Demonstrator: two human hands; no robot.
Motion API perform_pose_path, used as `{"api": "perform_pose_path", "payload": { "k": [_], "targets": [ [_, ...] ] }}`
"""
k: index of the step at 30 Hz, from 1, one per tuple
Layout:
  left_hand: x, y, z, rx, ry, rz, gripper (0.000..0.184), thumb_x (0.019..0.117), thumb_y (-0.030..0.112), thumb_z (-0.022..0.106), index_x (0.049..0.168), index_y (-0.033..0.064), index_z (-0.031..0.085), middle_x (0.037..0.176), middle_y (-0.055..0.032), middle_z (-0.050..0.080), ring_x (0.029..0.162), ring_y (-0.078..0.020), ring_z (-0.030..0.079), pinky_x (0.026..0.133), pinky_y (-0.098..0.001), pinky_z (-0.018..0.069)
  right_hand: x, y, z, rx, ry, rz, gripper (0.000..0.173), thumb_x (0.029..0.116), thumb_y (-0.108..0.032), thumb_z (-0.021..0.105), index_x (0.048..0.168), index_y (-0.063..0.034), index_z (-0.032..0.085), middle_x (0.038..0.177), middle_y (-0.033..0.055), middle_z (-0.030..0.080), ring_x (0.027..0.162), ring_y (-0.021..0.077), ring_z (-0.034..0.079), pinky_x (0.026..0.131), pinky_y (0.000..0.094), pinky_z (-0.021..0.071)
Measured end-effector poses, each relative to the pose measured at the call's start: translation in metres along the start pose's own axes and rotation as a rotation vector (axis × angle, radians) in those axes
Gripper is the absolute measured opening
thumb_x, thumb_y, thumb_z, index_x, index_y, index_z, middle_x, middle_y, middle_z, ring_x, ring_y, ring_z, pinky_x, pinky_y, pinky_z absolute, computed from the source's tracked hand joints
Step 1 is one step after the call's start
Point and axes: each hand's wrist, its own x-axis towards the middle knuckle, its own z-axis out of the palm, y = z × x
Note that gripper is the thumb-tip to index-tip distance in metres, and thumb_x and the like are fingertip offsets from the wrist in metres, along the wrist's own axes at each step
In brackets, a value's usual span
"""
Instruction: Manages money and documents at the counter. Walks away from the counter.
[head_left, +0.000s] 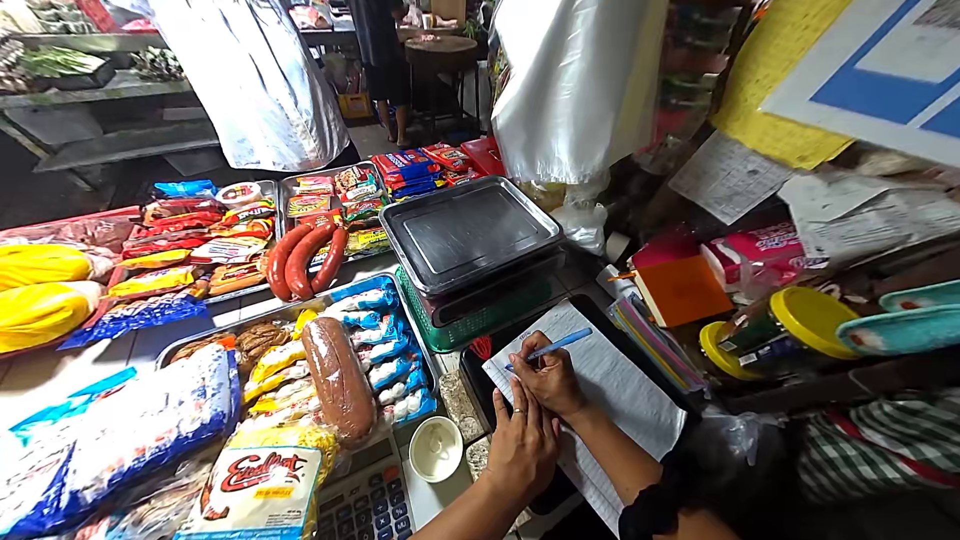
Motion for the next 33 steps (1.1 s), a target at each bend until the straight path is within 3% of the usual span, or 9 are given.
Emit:
{"api": "perform_pose_path", "payload": {
  "k": [8,13,17,23,33],
  "targets": [
    [0.000,0.000,0.003,0.004,0.029,0.006,0.048,0.1057,0.030,0.039,0.109,0.0014,0.077,0.120,-0.0189,0.074,0.116,-0.0386,0.069,0.090,-0.0626,0.0544,-0.001,-0.001,0.000,-0.018,0.014,-0.001,0.010,0.0867,-0.006,0.068,0.085,-0.0039,0.058,0.068,-0.0034,0.055,0.056,-0.0027,0.048,0.052,0.0129,0.0410],
    [0.007,-0.006,-0.005,-0.052,-0.069,-0.039,0.046,0.0989,0.031,0.044,0.128,0.0073,0.070,0.140,-0.0123,0.064,0.131,-0.0323,0.061,0.095,-0.0632,0.0484,0.005,0.000,-0.010,0.035,0.082,0.005,0.012,0.0883,-0.007,0.070,0.090,-0.0045,0.058,0.070,-0.0065,0.058,0.055,-0.0037,0.050,0.052,0.0132,0.0433],
    [0.007,-0.005,-0.006,-0.098,-0.103,-0.049,0.047,0.1006,0.031,0.043,0.134,0.0065,0.066,0.144,-0.0135,0.062,0.135,-0.0337,0.058,0.097,-0.0673,0.0455,0.003,0.006,-0.012,0.018,0.025,-0.001,0.014,0.0887,-0.009,0.071,0.089,-0.0037,0.059,0.071,-0.0050,0.058,0.057,-0.0028,0.051,0.053,0.0139,0.0440],
    [0.006,-0.004,-0.005,-0.104,-0.107,-0.030,0.049,0.1046,0.034,0.039,0.127,0.0039,0.070,0.142,-0.0171,0.062,0.133,-0.0373,0.058,0.097,-0.0708,0.0446,0.003,0.006,-0.010,0.005,0.016,-0.012,0.013,0.0891,-0.008,0.071,0.088,-0.0027,0.059,0.072,-0.0035,0.059,0.058,-0.0029,0.052,0.055,0.0134,0.0457],
    [0.005,-0.003,-0.002,-0.078,-0.086,-0.030,0.049,0.1042,0.034,0.038,0.123,0.0045,0.072,0.140,-0.0159,0.064,0.132,-0.0362,0.059,0.098,-0.0699,0.0446,0.002,0.007,-0.010,0.051,0.017,-0.014,0.014,0.0890,-0.008,0.072,0.089,-0.0049,0.058,0.072,-0.0052,0.059,0.058,-0.0034,0.052,0.054,0.0132,0.0453]
  ]
}}
